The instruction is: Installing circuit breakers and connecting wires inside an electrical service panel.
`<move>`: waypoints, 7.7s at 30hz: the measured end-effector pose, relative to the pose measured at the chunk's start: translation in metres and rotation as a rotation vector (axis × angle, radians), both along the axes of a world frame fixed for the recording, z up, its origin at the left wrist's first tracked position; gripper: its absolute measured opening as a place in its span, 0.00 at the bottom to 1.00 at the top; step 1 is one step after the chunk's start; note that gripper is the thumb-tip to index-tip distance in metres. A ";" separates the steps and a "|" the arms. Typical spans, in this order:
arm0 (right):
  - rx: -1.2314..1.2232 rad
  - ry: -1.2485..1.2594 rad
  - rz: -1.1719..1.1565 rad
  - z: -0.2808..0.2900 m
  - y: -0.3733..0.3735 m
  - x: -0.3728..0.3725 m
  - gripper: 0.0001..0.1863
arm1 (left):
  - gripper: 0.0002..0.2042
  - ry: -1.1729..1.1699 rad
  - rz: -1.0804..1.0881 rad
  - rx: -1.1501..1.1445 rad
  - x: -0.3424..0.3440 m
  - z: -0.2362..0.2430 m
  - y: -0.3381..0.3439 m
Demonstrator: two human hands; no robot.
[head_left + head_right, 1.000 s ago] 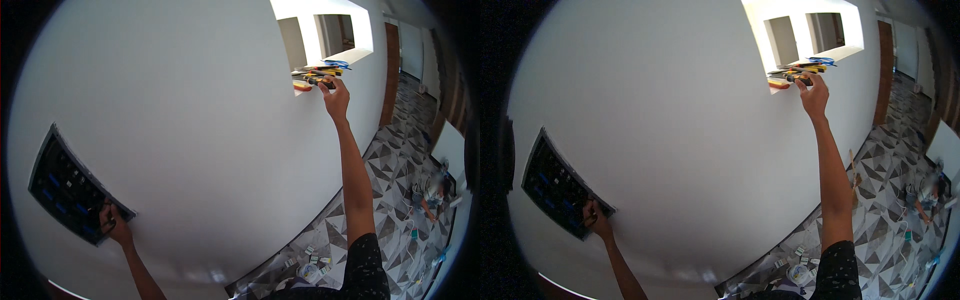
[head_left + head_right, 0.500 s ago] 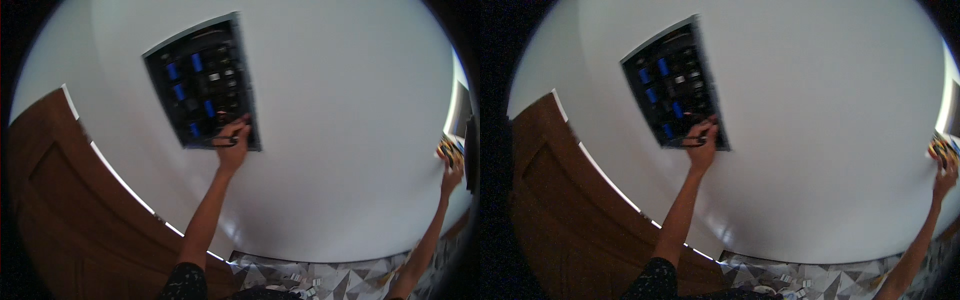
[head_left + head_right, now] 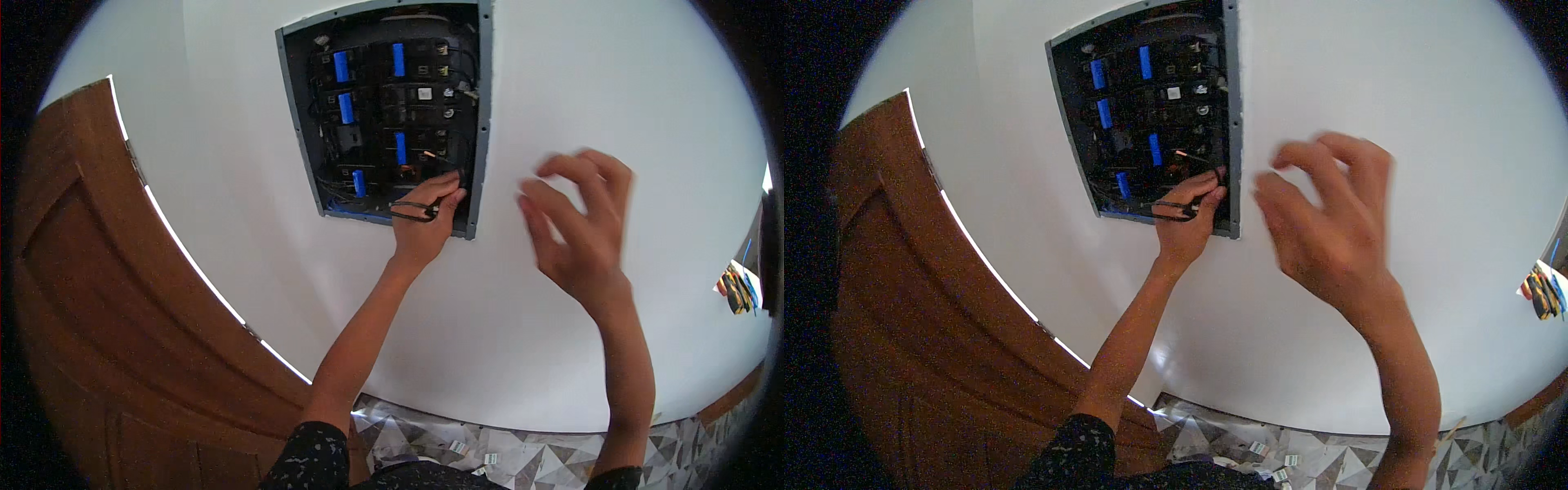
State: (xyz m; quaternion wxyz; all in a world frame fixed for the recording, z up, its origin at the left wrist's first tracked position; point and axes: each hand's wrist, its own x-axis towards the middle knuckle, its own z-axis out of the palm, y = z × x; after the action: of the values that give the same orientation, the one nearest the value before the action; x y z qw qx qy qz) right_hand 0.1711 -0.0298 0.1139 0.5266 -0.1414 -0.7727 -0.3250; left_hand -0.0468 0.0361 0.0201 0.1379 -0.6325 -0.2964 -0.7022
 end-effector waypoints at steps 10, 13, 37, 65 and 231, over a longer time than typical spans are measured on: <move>0.000 -0.059 -0.052 0.010 0.051 -0.078 0.07 | 0.08 0.043 0.040 -0.039 -0.004 0.009 -0.006; 0.062 0.015 -0.172 0.006 0.052 -0.083 0.07 | 0.09 0.035 0.072 -0.023 0.000 0.011 -0.006; -0.038 -0.085 -0.386 0.022 0.039 -0.100 0.05 | 0.08 0.017 0.201 0.114 0.005 0.006 0.011; 0.105 0.032 -0.308 0.008 0.057 -0.100 0.04 | 0.07 -0.049 0.135 0.046 0.007 0.011 0.014; 0.099 0.089 -0.358 0.005 0.072 -0.098 0.05 | 0.13 -0.665 -0.320 -0.164 0.060 0.036 -0.003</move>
State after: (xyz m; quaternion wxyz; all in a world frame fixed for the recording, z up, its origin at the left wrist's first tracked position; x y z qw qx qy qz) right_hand 0.0734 0.0420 0.1186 0.5004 -0.2647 -0.6943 -0.4444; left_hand 0.0134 0.0326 0.0559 -0.1286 -0.4173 -0.2777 -0.8557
